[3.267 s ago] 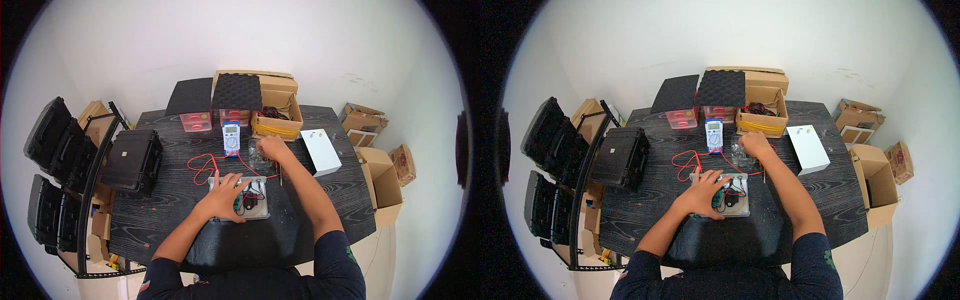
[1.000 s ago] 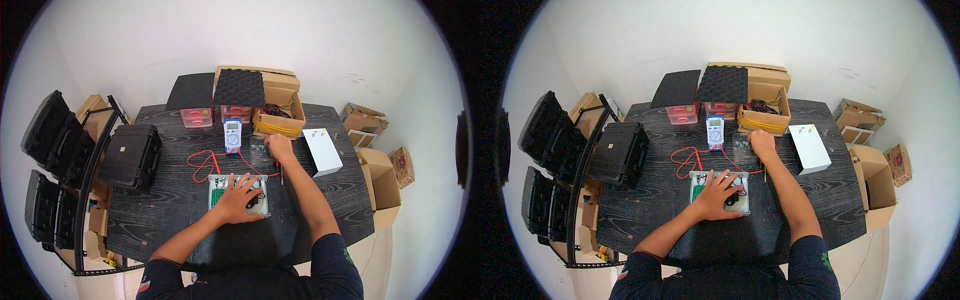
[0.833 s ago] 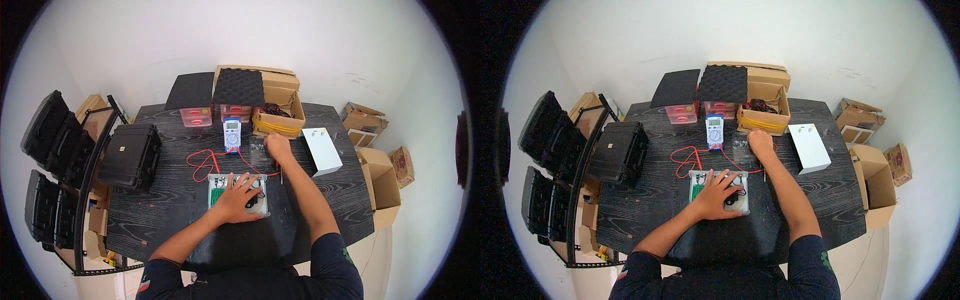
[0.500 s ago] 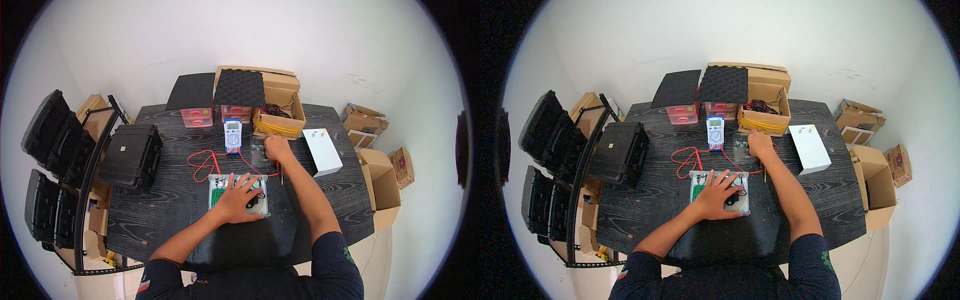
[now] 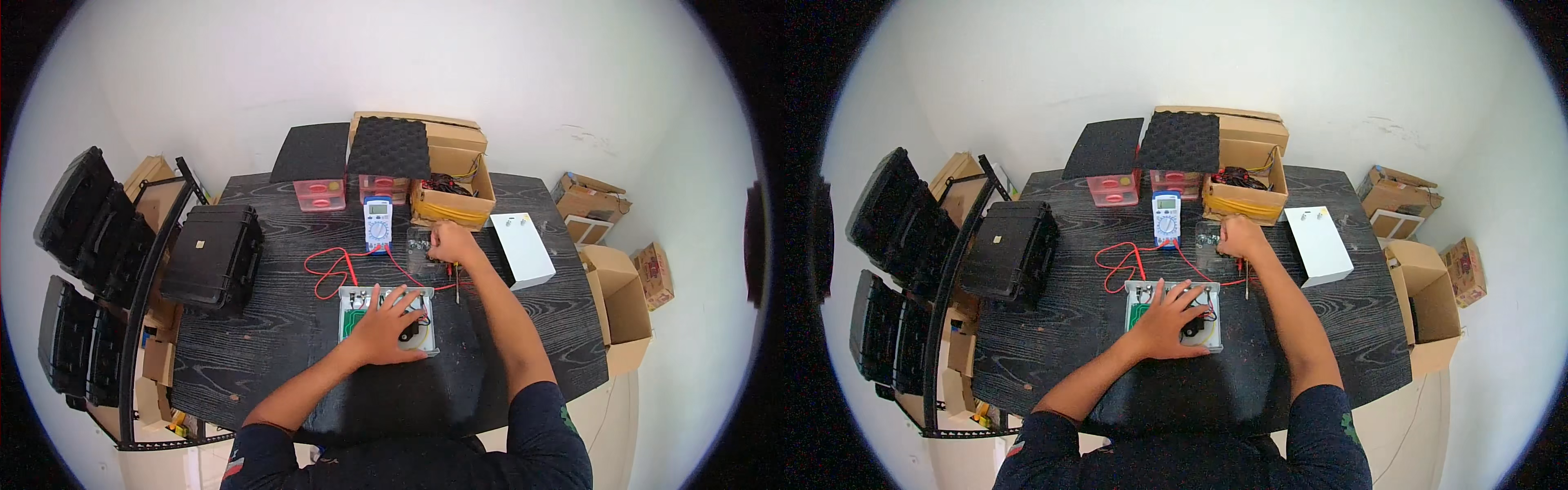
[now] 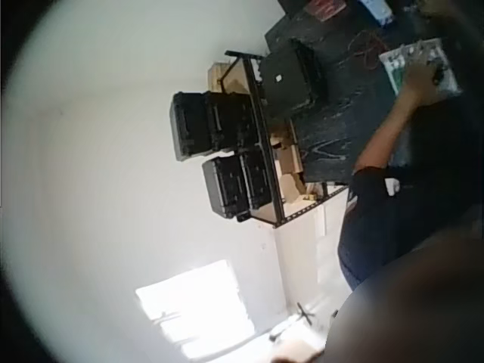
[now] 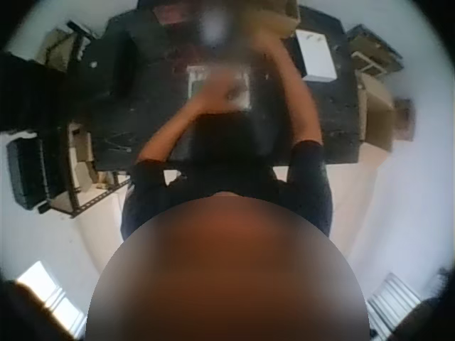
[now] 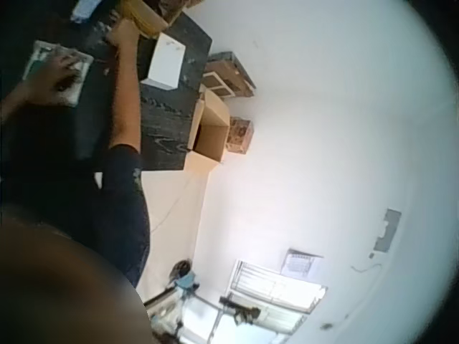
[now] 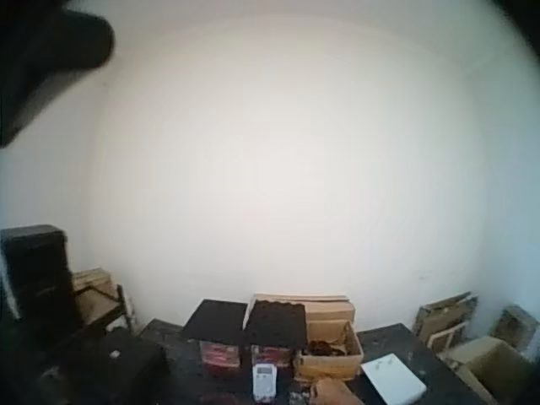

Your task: The person assembles an electronic device inside a white metal enclosure. They connect wires to a green circuit board, secure components with a screwdriver, and use a multimeter to test the connections. The person handles the enclosure, circuit board, and various wires throughout the process.

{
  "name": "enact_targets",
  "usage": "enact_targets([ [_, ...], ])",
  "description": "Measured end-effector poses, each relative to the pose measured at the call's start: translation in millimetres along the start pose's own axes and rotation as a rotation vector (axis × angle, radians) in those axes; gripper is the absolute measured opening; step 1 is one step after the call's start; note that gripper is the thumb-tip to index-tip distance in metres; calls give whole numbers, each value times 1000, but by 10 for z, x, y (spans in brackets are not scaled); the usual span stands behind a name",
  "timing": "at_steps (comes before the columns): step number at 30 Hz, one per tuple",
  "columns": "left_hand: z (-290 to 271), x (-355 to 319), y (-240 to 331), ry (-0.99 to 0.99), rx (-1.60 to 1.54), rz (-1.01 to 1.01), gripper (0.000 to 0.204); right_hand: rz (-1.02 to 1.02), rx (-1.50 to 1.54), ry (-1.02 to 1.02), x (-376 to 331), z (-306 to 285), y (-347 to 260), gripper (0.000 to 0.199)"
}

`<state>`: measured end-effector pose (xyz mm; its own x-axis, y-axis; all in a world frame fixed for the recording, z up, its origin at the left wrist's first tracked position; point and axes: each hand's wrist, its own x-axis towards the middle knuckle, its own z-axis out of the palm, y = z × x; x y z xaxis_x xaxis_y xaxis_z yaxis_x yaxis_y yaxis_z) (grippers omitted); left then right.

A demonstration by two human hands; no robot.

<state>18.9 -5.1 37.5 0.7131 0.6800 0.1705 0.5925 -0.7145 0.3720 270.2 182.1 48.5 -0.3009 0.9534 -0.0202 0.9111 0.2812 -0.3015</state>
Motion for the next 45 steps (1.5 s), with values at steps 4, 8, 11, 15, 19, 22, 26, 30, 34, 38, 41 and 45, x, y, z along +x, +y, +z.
enact_targets([
  [4,27,9,-6,37,-9,27,89,-139,215,184,10,156,197,19],
  [8,10,12,1,128,-14,18,83,-268,541,366,-74,174,110,11],
  [11,-53,40,4,278,-321,-67,72,-369,992,177,-448,1,-280,10],
  [15,39,36,70,423,-1001,-207,40,-501,1192,-144,-1077,-42,-812,7],
  [19,84,33,65,451,-1163,-238,23,-378,1298,-265,-1202,45,-893,6],
  [22,306,28,-71,513,-1076,-284,24,-485,1079,-195,-995,2,-738,8],
  [26,360,62,-104,583,-985,-249,25,-241,598,90,-601,-204,-438,14],
  [30,238,53,-17,488,-928,-254,25,-237,-24,201,-161,96,2,11],
  [34,178,50,37,476,-849,-219,26,-180,-158,123,5,249,49,9],
  [38,152,53,66,457,-818,-192,25,-201,-144,117,112,376,175,10],
  [41,166,47,46,426,-797,-203,23,-201,-181,128,144,417,193,11],
  [45,177,46,29,436,-787,-184,22,-182,-242,103,154,356,89,12],
])
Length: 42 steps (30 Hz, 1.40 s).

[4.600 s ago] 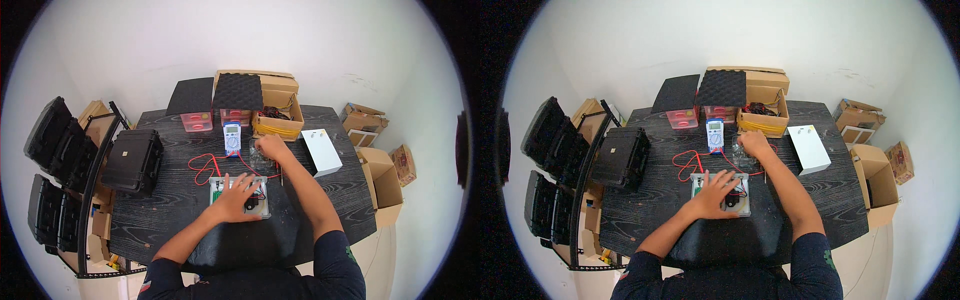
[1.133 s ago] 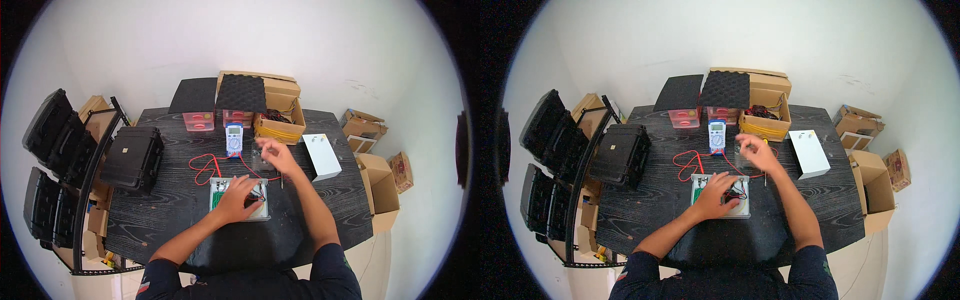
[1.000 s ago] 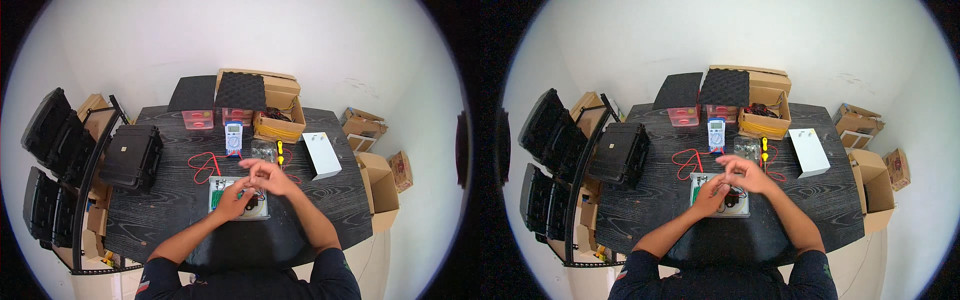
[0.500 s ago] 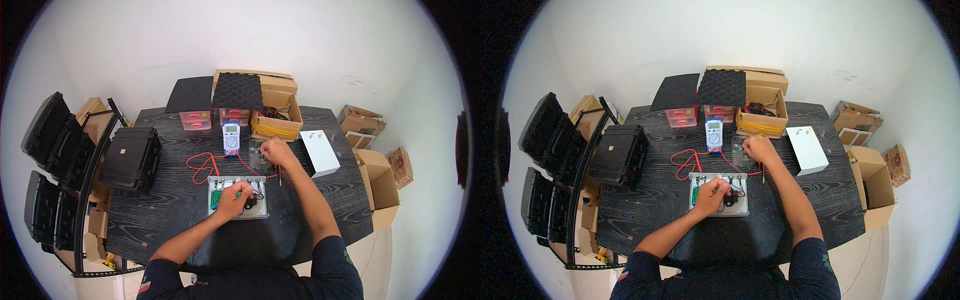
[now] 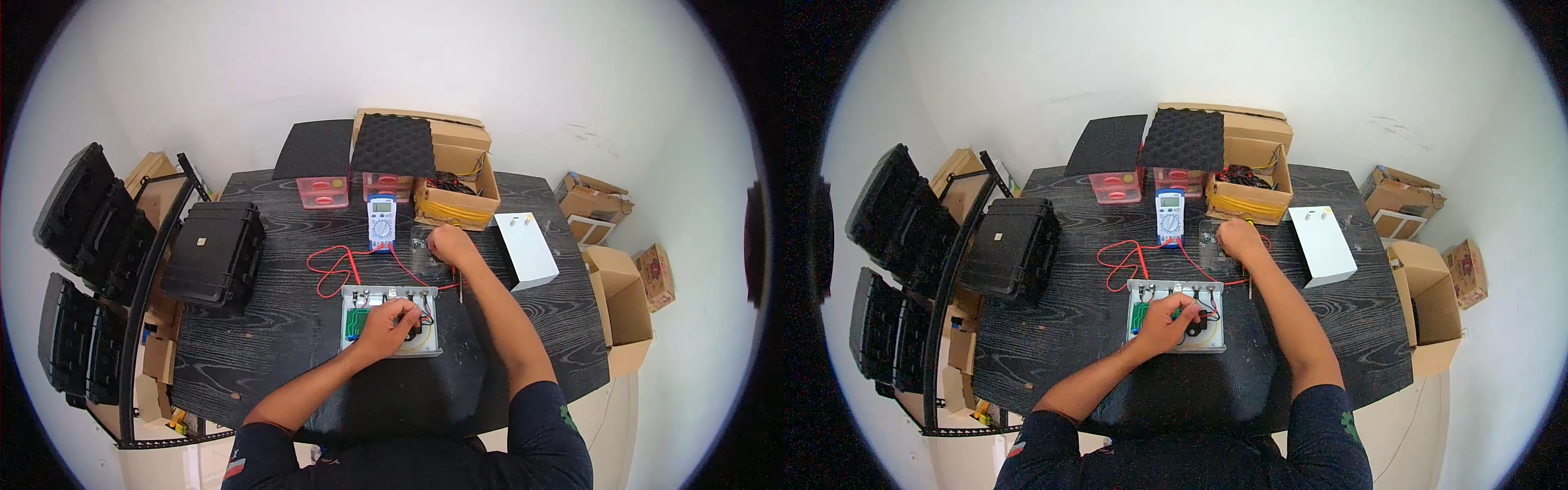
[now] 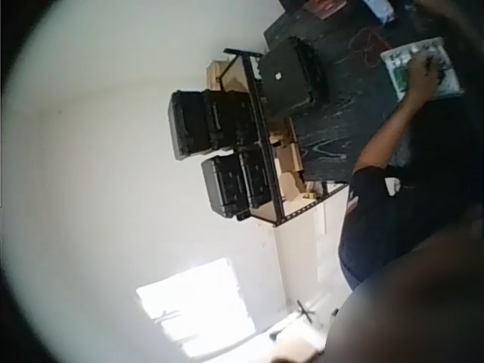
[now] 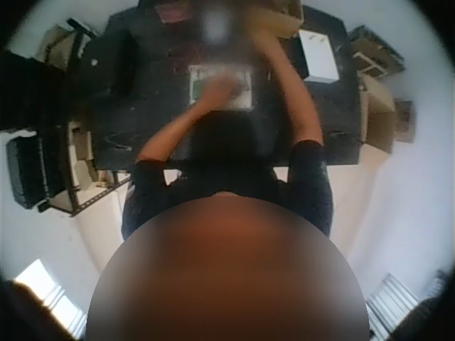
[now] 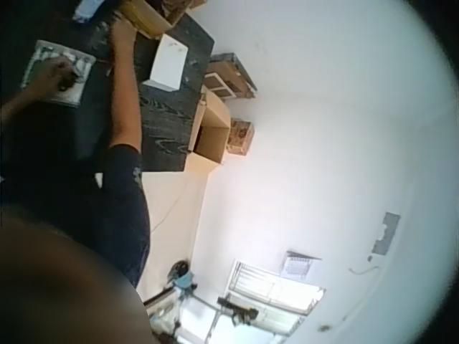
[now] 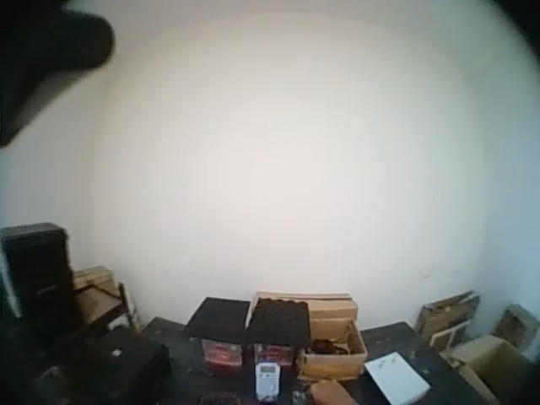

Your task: The person assembles an electronic device inside a white metal enclosure. They connect wires to a green circuit board, secure components with a screwdriver, and use a multimeter to test the connections. The person handles the enclosure, circuit board, and various wires throughout the process.

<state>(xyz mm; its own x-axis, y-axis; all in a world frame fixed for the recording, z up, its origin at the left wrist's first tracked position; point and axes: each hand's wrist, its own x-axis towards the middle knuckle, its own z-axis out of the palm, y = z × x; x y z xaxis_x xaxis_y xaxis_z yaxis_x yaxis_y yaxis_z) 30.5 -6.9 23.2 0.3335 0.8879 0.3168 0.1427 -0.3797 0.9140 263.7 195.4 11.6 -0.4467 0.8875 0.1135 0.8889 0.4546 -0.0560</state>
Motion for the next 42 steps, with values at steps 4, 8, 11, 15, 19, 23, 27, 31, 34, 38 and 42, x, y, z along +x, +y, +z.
enact_targets([
  [4,28,10,-28,-1,5,25,22,-15,-72,-7,8,29,50,11],
  [8,15,2,-50,0,7,10,22,19,9,-169,-15,-177,-21,9],
  [11,1,8,-30,-4,30,14,22,-24,97,-217,-38,-221,-2,7],
  [15,24,4,-38,1,32,21,23,-13,109,-257,-1,-137,48,6],
  [19,20,3,-19,0,27,-3,23,-52,125,-253,22,-93,88,7],
  [23,20,6,-17,2,30,-7,22,-83,157,-268,61,-95,79,9],
  [27,26,6,-30,3,18,25,18,-40,128,-260,48,-113,37,11],
  [31,26,11,-24,10,21,24,19,16,65,-228,9,-179,-41,11],
  [34,13,4,-35,22,25,30,19,29,236,-197,-41,-396,-62,10],
  [38,24,6,14,24,-7,-11,18,67,566,5,-169,-428,46,11],
  [42,26,11,-18,17,49,14,19,60,442,-6,-236,-379,101,15],
])
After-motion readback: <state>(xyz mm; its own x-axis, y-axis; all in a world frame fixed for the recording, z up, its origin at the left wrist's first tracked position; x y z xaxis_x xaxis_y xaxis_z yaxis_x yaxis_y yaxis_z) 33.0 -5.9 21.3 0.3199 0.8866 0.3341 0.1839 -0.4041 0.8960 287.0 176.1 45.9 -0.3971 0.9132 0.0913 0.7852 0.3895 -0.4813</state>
